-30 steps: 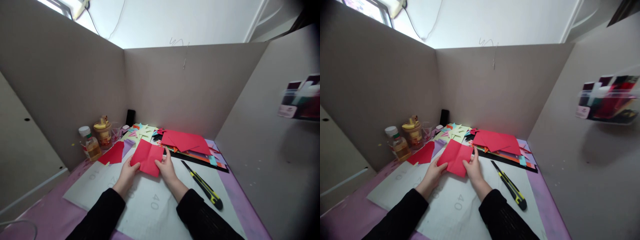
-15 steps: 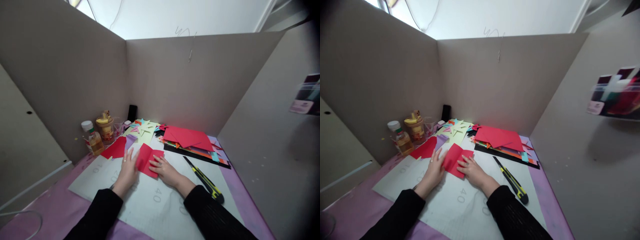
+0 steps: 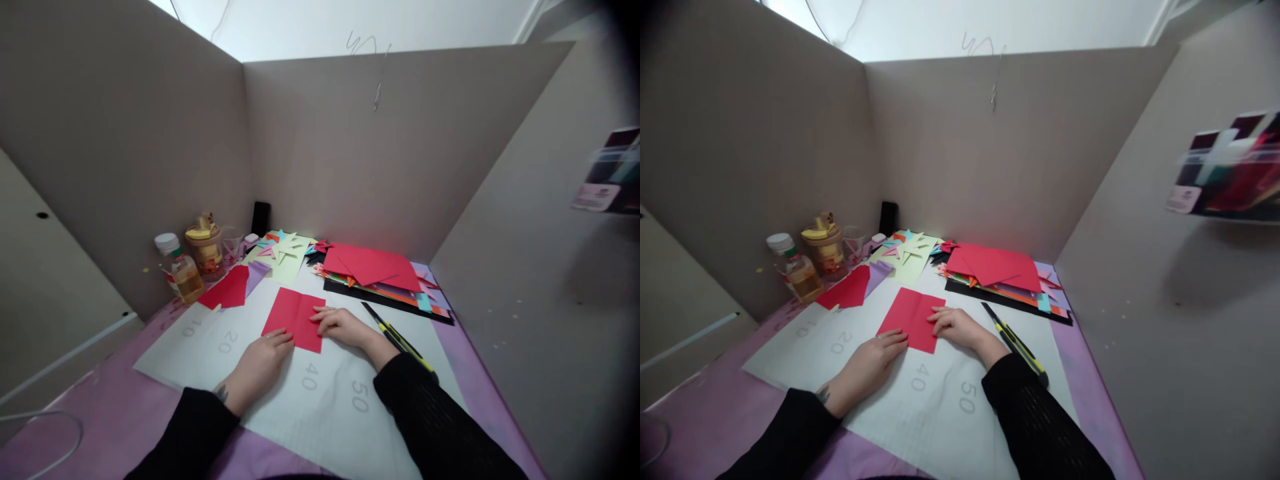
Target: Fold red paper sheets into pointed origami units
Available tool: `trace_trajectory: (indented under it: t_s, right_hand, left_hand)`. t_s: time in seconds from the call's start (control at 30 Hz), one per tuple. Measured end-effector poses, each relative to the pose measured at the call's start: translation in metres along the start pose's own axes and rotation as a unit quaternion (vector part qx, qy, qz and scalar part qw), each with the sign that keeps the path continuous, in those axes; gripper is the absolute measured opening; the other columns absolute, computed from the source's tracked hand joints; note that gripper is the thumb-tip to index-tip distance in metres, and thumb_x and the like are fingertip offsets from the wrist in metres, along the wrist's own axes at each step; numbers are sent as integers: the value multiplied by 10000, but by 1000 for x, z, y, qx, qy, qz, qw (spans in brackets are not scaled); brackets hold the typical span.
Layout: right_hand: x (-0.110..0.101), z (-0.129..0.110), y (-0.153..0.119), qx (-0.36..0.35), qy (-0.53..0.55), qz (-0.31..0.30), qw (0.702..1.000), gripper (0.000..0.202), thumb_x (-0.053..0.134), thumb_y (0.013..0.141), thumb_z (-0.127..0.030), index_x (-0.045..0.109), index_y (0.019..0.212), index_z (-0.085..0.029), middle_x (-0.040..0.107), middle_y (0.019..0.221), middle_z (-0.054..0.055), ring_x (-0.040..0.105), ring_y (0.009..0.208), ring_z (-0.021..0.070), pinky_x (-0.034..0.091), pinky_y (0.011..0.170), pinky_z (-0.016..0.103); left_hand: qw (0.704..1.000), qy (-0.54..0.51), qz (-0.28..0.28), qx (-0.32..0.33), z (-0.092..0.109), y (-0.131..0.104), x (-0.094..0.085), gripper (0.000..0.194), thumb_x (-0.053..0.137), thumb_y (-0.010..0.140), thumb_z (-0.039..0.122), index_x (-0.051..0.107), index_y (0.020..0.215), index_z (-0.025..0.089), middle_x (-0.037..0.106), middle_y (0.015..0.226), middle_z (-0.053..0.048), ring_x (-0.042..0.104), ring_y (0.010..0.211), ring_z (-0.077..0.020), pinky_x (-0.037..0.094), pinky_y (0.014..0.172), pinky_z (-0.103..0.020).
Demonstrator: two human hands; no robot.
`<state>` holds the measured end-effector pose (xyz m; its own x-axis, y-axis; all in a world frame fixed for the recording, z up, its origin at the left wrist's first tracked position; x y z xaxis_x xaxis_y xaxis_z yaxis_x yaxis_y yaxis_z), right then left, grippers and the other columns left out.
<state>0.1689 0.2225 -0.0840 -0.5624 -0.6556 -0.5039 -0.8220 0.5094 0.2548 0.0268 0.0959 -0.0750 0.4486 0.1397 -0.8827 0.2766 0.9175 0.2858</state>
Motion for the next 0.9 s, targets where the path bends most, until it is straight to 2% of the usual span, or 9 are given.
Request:
trace_trajectory:
  t_s: [0.13, 0.27, 0.33, 0.4, 0.5, 0.57, 0.63, 0.73, 0.9]
  right_hand:
    - [-4, -9, -2, -8, -23, -2, 1000, 201, 636, 715, -139, 752, 819, -266, 679, 1133, 56, 534, 1189, 262, 327, 1059, 488]
    - [4, -19, -6, -10, -71, -37, 997, 574, 604, 588, -37, 652, 1120, -247, 448, 1422, 73, 247, 1394, 276, 235, 1100, 505]
    - [6, -23, -7, -7, -97, -18, 995, 587, 625, 586, -55, 638, 1144, -239, 367, 1474, 85, 141, 1423, 288, 196, 1106, 524]
    - [7, -27, -5, -15, -126, 8, 992, 454, 632, 630, -80, 687, 1048, -251, 383, 1466, 68, 115, 1426, 296, 146, 1108, 552]
    - [7, -31, -3, -51, -146, 31, 987, 226, 650, 692, -118, 739, 813, -286, 585, 1278, 34, 287, 1366, 306, 76, 1101, 596]
    - [6, -29, -2, -72, -123, 29, 989, 163, 670, 720, -161, 744, 747, -304, 694, 1043, 34, 476, 1214, 289, 172, 1086, 582]
    - [3, -25, -1, -72, -86, 18, 994, 125, 672, 747, -208, 751, 742, -304, 718, 894, 42, 569, 1052, 265, 341, 1010, 520]
    - [-2, -18, -2, -49, -58, 8, 997, 100, 657, 780, -270, 756, 768, -282, 719, 847, 46, 614, 913, 236, 463, 874, 425]
    - [-3, -16, 3, -3, -70, 27, 997, 137, 613, 822, -297, 734, 778, -250, 690, 792, 32, 608, 811, 203, 475, 796, 353]
  left_hand:
    - [1000, 19, 3, -13, 7, -2, 5, 463, 442, 775, 31, 653, 1154, 191, 653, 1203, -99, 585, 1134, -257, 478, 963, -422]
    - [998, 2, 40, -37, 1, -1, -1, 416, 454, 805, 61, 665, 1138, 195, 668, 1168, -111, 585, 1122, -283, 457, 972, -479]
    - [997, -9, 59, -50, -4, -1, -3, 397, 457, 809, 70, 678, 1114, 193, 682, 1136, -116, 589, 1114, -291, 450, 974, -498]
    - [996, -16, 62, -55, -7, -1, -4, 387, 454, 808, 68, 690, 1090, 191, 686, 1125, -116, 589, 1114, -291, 452, 973, -499]
    - [998, -13, 52, -45, -4, -1, -3, 377, 457, 804, 63, 701, 1060, 192, 687, 1125, -111, 588, 1118, -289, 458, 971, -490]
    - [998, -3, 43, -36, 0, 0, -3, 384, 453, 796, 50, 700, 1055, 189, 687, 1125, -113, 593, 1108, -288, 464, 964, -484]
    - [999, 8, 26, -22, 5, 0, -2, 409, 444, 781, 29, 692, 1068, 183, 681, 1137, -115, 591, 1109, -289, 469, 956, -479]
    - [1000, 27, -9, -1, 13, 1, 0, 463, 424, 761, -5, 663, 1122, 159, 655, 1186, -128, 574, 1134, -296, 471, 951, -473]
    - [996, 67, -53, 13, 16, 2, 3, 489, 395, 757, -28, 639, 1154, 122, 631, 1210, -158, 570, 1122, -313, 486, 920, -468]
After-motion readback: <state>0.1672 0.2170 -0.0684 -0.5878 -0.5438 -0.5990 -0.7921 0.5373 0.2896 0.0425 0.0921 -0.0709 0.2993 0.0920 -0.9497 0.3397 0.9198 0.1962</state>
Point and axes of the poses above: each hand's wrist, its own y-axis towards the middle knuckle, its own x-axis out of the palm, z = x × y, the point moved 7 cm from there along y, towards the middle knuckle
